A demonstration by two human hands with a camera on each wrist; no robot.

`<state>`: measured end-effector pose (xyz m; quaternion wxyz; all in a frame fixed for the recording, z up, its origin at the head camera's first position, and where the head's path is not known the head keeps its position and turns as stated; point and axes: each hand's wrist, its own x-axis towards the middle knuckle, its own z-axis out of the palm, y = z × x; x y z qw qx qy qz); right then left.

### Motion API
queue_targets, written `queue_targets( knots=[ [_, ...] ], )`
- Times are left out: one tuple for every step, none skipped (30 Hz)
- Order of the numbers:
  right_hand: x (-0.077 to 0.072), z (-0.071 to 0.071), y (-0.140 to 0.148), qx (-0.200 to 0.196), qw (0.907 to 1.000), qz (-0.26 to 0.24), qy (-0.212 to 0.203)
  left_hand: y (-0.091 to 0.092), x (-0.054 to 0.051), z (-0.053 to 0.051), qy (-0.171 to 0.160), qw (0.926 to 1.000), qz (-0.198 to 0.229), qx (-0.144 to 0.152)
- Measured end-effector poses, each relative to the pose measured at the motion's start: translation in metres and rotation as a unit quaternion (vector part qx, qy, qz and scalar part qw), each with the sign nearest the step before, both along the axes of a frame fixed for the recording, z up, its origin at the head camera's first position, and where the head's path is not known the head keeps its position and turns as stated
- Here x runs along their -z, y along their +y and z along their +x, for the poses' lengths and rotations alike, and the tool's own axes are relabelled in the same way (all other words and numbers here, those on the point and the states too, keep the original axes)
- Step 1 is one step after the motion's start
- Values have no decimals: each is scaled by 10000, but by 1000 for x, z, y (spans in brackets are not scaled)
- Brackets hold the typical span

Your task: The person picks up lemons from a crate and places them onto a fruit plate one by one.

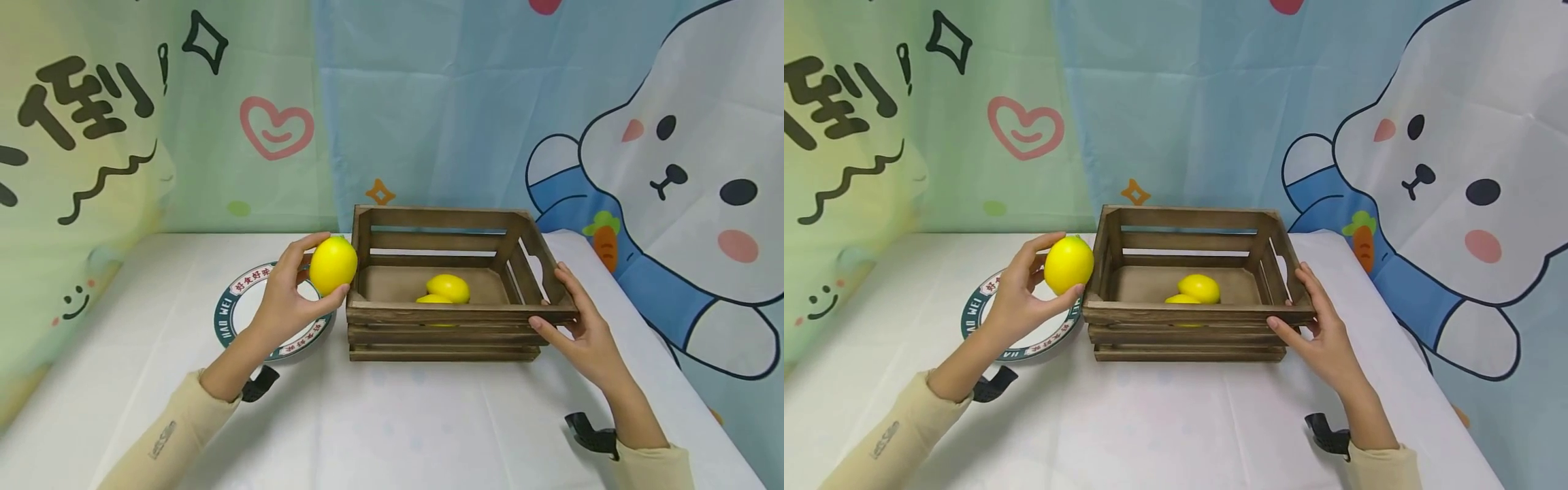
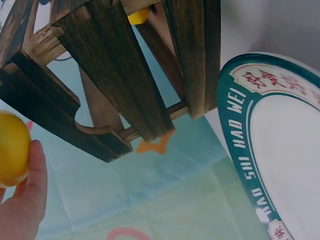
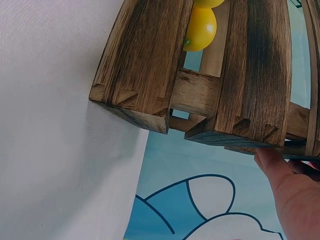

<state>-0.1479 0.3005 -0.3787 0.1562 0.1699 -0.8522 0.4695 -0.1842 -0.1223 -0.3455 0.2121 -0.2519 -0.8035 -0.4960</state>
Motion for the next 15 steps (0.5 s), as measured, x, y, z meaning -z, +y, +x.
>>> queue_targets(
  knots=[
    [0,0,0,-8,10000,-4,2,-1,1,0,-13,10000,45,-20],
    [-1,-1,0,-16,10000,-8,5,-2,1,0,-29,9999,97,-27],
    [-1,-1,0,-22,10000,-11,10,-3,2,1,-41,9999,129,-53],
    [-1,-1,0,-27,10000,-16,14,-5,3,1,-61,9998,164,-68],
    [-1,-1,0,-33,10000,-17,17,-6,4,1,-81,9998,187,-85],
    [-1,-1,0,-35,10000,-13,23,-7,4,2,-100,9997,201,-118],
    [-1,-2,0,-42,10000,-12,28,-9,6,2,-127,9996,214,-145],
    [-1,-2,0,-47,10000,-14,26,-10,7,3,-159,9995,220,-171],
    [0,-1,1,-62,10000,-19,20,-11,8,4,-183,9994,226,-188],
    [0,-1,1,-82,10000,-36,9,-13,10,4,-215,9993,227,-196],
    [1,-1,1,-89,10000,-37,6,-14,11,5,-242,9993,205,-208],
    [1,-1,2,-110,9999,-39,4,-15,12,6,-270,9992,184,-227],
    [1,-2,2,-126,9999,-37,3,-17,14,6,-298,9991,155,-243],
    [1,-3,2,-141,9999,-36,5,-18,15,7,-317,9990,112,-278],
    [1,-3,2,-158,9999,-28,11,-19,16,7,-332,9989,72,-313]
  ],
)
